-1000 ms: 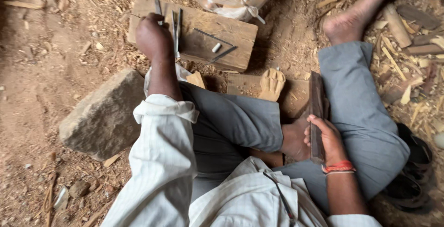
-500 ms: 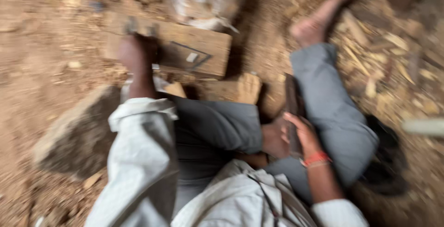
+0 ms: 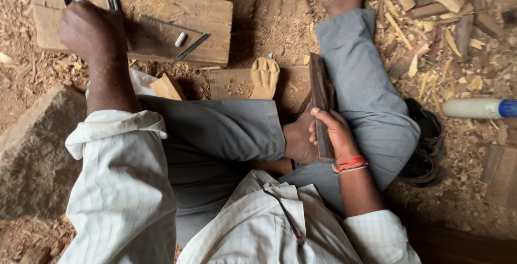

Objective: The person sits on the floor and carves a piece of wood using a chisel and a wooden mallet. They repeatedly strike the chisel to shape the wood, occasionally adjusting the piece and clearing away wood shavings.

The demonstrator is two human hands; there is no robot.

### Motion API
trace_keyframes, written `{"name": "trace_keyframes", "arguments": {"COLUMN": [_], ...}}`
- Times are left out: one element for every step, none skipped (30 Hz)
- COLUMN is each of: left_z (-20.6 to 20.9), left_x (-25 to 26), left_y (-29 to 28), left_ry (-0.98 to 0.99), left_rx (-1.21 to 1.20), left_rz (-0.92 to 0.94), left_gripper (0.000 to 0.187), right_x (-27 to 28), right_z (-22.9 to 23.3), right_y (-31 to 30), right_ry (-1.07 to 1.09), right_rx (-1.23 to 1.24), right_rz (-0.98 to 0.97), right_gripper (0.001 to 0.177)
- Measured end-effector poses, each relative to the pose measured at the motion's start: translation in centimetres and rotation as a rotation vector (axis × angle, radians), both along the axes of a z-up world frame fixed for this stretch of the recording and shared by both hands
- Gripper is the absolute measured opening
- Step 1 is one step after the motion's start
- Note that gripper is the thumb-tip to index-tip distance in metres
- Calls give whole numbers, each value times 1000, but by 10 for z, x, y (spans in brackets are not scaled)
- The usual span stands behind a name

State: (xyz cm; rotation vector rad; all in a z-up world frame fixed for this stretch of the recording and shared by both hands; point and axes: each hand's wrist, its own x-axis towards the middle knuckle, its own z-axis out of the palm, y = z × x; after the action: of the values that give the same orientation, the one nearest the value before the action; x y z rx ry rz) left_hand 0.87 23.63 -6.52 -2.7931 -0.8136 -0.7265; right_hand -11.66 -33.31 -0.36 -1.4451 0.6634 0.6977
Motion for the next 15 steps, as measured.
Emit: {"name": "trace_keyframes", "arguments": {"left_z": [7, 13, 17, 23, 27, 33, 37, 38, 41, 43, 43, 42, 44, 46, 50], "left_x": [-1, 0, -1, -2, -3, -2, -2, -4, -5, -5, -5, -4, -5, -8, -13], "left_y": [-3, -7, -11, -13, -15, -14, -13, -14, -11, -10, -10, -13, -12, -11, -9], "left_ry": [8, 15, 27, 36, 42, 19, -7, -157, -306, -373, -440, -504, -499, -490, -481], "left_rx": [-58, -115, -218, -310, -403, -455, -507, -502, -492, -533, -573, -626, -634, -649, -663], "left_rz": [13, 24, 11, 5, 0, 31, 60, 45, 25, 7, -13, -38, -17, 3, 22], "left_gripper": [13, 10, 14, 17, 21, 15, 12, 12, 14, 15, 15, 16, 14, 13, 12], "right_x": [-3, -5, -7, -7, -8, -7, -9, -8, -6, -6, -4, -6, -6, -6, -5], "right_z": [1, 1, 0, -3, -4, -5, -6, -6, -7, -6, -8, -8, -9, -11, -15], "right_y": [-2, -4, -8, -7, -9, -7, -6, -5, -4, -7, -8, -12, -15, -16, -14], "right_ry": [0, 0, 0, -1, 28, 51, 28, -1, 9, 18, 27, 24, 20, 20, 16], "right_rx": [-10, 1, 12, 34, -17, -52, -21, 7, 9, -3, -15, -1, 14, 22, 17], "right_rz": [4, -4, -11, -14, -36, -47, -72, -93, -54, -26, 3, 4, 5, 2, 4], "right_gripper": [34, 34, 34, 33, 32, 31, 31, 30, 31, 32, 34, 35, 35, 36, 36]}}
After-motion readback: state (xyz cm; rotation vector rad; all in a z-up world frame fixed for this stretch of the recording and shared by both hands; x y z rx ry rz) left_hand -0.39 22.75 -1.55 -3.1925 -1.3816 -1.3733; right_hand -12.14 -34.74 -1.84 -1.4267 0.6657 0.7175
